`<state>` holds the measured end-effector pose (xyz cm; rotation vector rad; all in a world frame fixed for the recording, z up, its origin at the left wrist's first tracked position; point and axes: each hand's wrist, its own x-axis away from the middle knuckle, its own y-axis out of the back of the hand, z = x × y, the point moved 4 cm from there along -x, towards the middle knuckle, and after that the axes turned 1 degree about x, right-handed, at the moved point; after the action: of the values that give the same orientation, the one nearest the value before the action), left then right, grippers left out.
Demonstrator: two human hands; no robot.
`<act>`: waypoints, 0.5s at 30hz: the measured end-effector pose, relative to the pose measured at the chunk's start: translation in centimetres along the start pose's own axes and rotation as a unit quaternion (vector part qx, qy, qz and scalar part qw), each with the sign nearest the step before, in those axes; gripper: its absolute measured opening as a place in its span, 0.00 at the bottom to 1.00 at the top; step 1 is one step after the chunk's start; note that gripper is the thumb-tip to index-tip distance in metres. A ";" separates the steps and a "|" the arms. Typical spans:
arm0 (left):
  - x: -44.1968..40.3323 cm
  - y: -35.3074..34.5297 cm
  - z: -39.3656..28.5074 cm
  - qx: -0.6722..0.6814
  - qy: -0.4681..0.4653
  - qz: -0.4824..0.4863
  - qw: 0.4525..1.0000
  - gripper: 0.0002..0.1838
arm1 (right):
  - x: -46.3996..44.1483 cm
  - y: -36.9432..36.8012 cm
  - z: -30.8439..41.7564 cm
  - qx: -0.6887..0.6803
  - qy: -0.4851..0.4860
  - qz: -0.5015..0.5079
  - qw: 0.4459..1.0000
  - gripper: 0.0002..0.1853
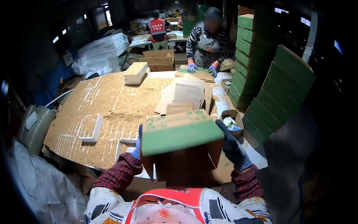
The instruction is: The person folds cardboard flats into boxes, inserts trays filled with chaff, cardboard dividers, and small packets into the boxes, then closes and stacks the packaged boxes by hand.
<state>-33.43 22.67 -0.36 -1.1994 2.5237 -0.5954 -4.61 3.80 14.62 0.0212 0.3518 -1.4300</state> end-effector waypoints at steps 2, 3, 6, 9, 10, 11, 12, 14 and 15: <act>1.3 2.7 6.0 -0.518 -0.097 0.062 0.847 0.24 | -1.6 -0.9 0.1 0.319 -0.065 -0.121 0.938 0.45; 2.7 2.2 8.3 -0.295 0.043 -0.031 0.954 0.25 | -1.9 -0.5 -1.4 0.348 -0.109 -0.126 0.922 0.43; 6.9 3.7 11.6 -0.314 0.215 -0.102 0.919 0.26 | -1.9 4.6 -10.5 0.412 -0.186 -0.125 0.883 0.36; 12.4 5.9 4.5 -0.562 -0.084 -0.300 0.766 0.28 | 0.5 5.8 -14.8 0.638 -0.194 -0.083 0.740 0.32; 14.8 8.9 3.0 -0.674 -0.161 -0.359 0.626 0.32 | 0.9 5.7 -14.8 0.548 -0.153 -0.141 0.811 0.27; 18.1 12.8 2.5 -0.658 -0.149 -0.468 0.571 0.36 | 1.1 5.7 -14.7 0.446 -0.109 -0.197 0.866 0.23; 21.7 17.4 2.4 -0.630 -0.096 -0.564 0.525 0.42 | 1.2 6.0 -15.1 0.446 -0.110 -0.200 0.866 0.23; 28.2 24.9 3.8 -0.389 0.047 -0.759 0.519 0.46 | 1.4 6.8 -15.6 0.421 -0.124 -0.192 0.878 0.22; 29.0 26.9 4.6 -0.390 0.047 -0.757 0.522 0.46 | 1.1 6.0 -14.7 0.429 -0.114 -0.193 0.875 0.21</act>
<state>-67.27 14.08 -19.52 -3.5891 0.8895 0.4145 -1.98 6.90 -0.79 0.5260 -0.5277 -1.8662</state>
